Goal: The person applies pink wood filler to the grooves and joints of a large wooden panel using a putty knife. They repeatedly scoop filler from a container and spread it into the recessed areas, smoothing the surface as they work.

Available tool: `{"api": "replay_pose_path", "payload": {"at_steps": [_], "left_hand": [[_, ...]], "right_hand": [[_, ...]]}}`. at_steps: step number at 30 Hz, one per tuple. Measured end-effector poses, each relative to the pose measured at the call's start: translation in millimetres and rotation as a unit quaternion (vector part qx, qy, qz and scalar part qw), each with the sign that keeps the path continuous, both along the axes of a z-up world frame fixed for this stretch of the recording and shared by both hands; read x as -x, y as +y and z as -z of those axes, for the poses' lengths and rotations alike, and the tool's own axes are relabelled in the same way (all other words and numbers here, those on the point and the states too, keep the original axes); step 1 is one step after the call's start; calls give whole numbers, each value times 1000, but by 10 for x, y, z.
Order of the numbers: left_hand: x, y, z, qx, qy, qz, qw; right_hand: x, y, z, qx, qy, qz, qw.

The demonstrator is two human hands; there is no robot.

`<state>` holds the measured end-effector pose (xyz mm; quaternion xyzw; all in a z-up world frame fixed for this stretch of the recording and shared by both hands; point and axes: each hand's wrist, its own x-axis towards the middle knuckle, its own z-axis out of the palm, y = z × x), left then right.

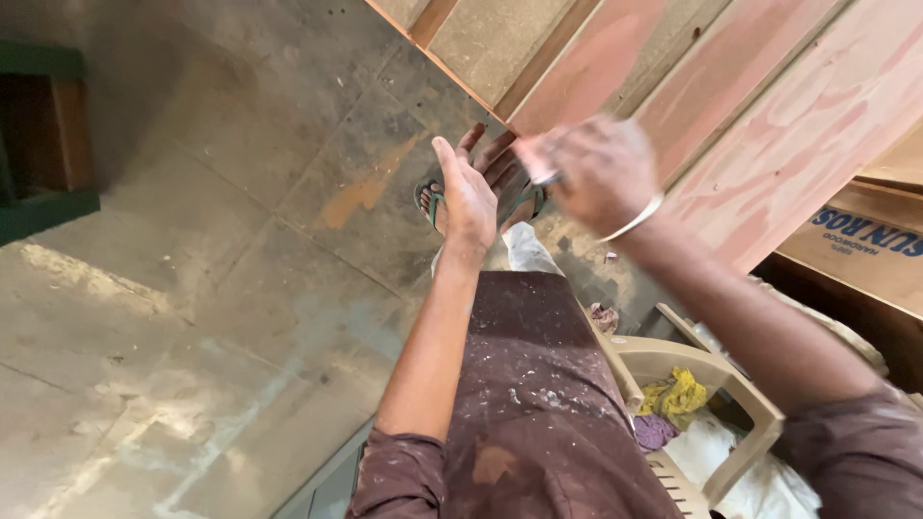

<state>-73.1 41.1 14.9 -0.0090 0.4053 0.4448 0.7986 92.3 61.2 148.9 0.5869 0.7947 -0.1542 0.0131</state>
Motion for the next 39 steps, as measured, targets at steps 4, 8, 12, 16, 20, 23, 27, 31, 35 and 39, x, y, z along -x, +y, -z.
{"api": "replay_pose_path", "payload": {"at_steps": [4,8,12,16,20,23,27,31,35,39], "left_hand": [[-128,-161,19,18,-9,10,1000],[-370,-242,95,32,-3,27,999],[-444,-327,153,49,2,15,999],[-392,-248,138,37,14,37,999],[-357,-339,82,15,12,54,998],[-356,-292,74,21,20,54,998],[-357,-362,62,33,29,41,998],[-367,-271,-19,80,10,29,996],[-401,-232,-67,63,40,46,996],[-511,-318,-69,45,64,29,997]], "right_hand": [[-677,333,-79,-153,20,-33,987],[-819,286,151,-195,35,-93,976],[-550,-307,241,-125,-3,-150,981],[-730,-208,200,-97,-17,-120,988],[-1319,400,227,-186,-56,-41,980],[-1298,567,311,-147,-21,42,988],[-610,78,246,-110,73,11,991],[-288,-269,77,-43,46,-44,997],[-1003,-18,187,-104,25,-100,989],[-1836,499,297,-179,11,-98,979]]}}
